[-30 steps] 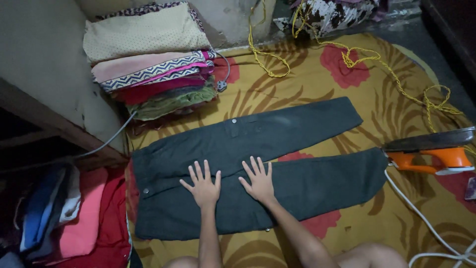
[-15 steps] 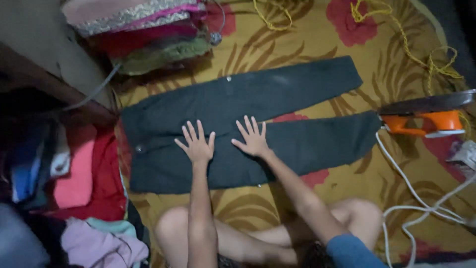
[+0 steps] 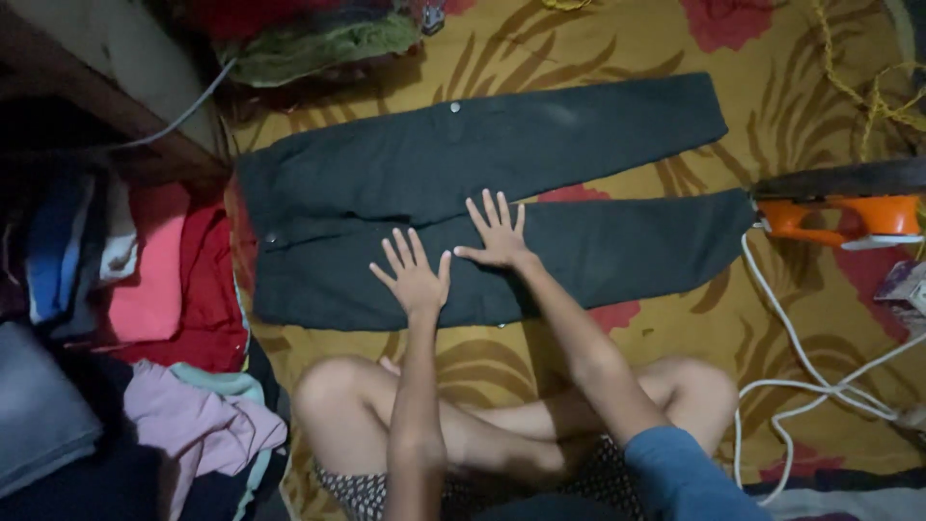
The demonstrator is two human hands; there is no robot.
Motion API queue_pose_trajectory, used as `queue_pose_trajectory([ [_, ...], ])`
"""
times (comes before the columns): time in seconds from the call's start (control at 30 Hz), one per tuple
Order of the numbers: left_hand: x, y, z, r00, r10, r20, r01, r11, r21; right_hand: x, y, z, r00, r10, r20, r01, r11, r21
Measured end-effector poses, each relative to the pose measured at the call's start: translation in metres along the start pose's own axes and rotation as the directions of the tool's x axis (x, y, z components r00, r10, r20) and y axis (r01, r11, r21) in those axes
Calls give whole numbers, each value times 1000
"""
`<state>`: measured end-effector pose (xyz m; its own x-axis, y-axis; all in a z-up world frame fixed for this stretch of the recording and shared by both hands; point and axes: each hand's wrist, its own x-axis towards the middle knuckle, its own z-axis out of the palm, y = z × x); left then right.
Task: The recorder is ironing a pair of dark trousers using an electric iron on a flat padded surface.
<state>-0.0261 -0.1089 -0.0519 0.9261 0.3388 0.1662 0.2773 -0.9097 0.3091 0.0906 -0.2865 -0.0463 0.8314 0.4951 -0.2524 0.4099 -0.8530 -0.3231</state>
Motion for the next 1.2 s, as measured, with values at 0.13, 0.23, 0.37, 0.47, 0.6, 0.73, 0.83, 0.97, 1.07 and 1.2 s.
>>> queue_pose_trajectory([
  [0.13,-3,2,4,998,-5,-58,8,998,55,1,3,3,1000,-8,15,7,999,34],
  [0.23,1,-6,1,1000,19,-11,-18,997,73,5,5,9,1000,-3,-12,2,1000,-10],
  [0.37,29,-17,-35,972,-55,228,52,998,18,3,1,0,996,0,-87,-1,1000,-6],
  [0.47,50,-27,-47,873,25,488,-99,987,127,-3,26,-16,1000,-5,1,5,999,47],
  [0.6,64,-29,-61,785,13,619,-36,999,25,-43,64,-56,957,287,47,-283,957,-68],
  [0.73,16,12,-46,919,-12,393,15,1000,-5,-102,118,-13,884,256,-392,-329,935,-132],
  [0.83,-35,23,29,1000,14,-13,-13,999,47,-123,93,2,896,-144,-420,28,963,-269],
  [0.97,-41,29,14,999,-2,41,0,999,34,-123,112,19,922,-112,-369,90,993,-76],
  [1.07,-37,26,0,991,25,132,-32,998,49,-129,152,-7,952,144,-272,-209,950,-230],
  [1.2,-30,31,3,995,38,92,-42,998,42,-135,206,-99,837,540,86,-543,840,11],
])
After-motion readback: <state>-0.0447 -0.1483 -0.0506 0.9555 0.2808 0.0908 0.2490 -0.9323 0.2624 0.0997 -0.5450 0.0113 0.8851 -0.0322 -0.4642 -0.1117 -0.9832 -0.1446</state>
